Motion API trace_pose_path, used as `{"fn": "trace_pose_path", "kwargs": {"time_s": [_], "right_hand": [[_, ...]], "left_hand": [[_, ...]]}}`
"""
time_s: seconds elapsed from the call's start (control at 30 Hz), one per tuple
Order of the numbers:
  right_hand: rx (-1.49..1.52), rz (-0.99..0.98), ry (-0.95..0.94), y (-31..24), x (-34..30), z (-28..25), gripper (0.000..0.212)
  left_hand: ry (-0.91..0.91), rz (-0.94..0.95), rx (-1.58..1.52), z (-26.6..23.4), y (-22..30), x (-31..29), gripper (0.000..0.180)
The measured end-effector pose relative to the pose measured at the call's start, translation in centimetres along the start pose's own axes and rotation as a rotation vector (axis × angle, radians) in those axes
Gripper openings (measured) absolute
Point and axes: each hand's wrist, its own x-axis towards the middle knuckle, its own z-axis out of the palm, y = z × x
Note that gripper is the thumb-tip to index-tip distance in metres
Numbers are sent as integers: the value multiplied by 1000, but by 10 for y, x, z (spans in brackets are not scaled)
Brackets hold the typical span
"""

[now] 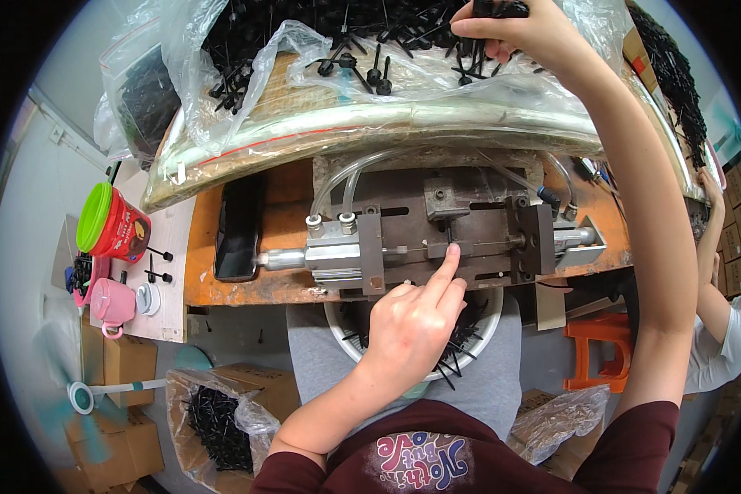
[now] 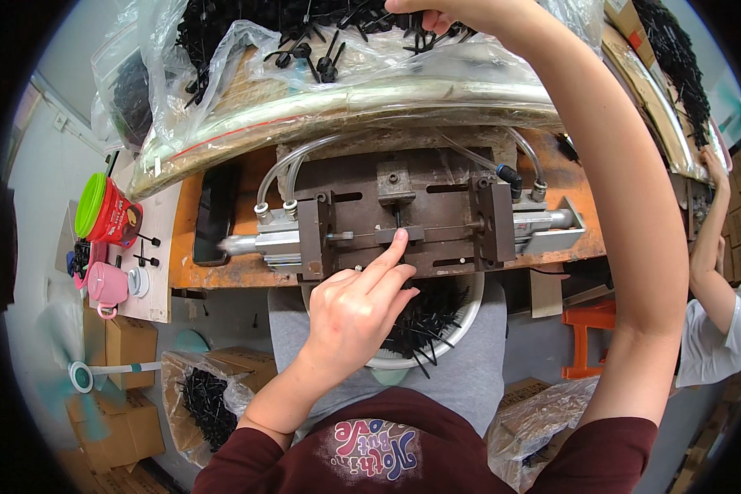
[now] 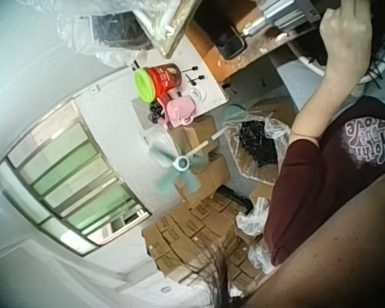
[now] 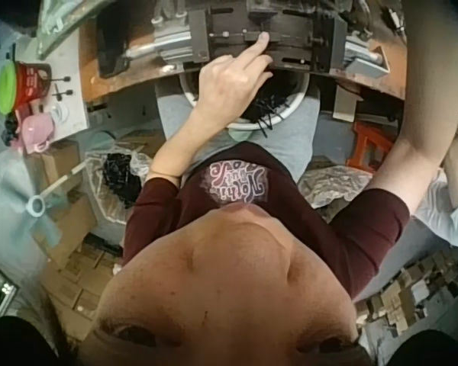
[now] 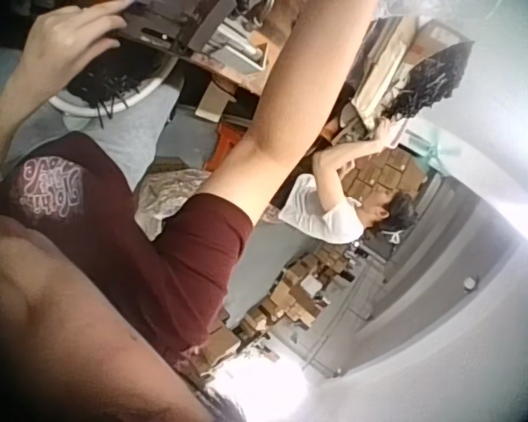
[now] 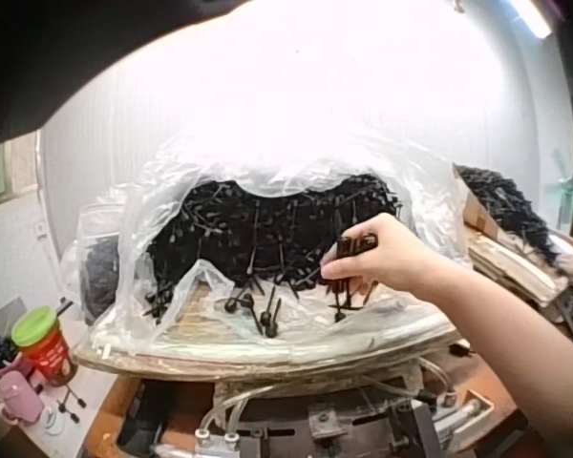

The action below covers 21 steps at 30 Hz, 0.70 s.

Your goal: Manually assembling or processing small electrical cable components using a pneumatic jig.

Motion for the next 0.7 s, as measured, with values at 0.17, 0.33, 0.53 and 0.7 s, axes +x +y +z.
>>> {"fn": "trace_pose_path", "kwargs": {"time_s": [0.17,0.33,0.53,0.7], "right_hand": [[504,5,158,32,5,-6,16],[600,-54,240,26,-32,-5,17],[394,-212,323,3,-132,47,18],[134,-520,257,18,-189,80,20]], "left_hand": [[-13,-11,-5,-2,-2,-1,25],[-13,7,-147,-8,-4,-3,29],[218,-93,-521,-53,6,11,57],[222,-83,-535,-53,4,26,44]]}}
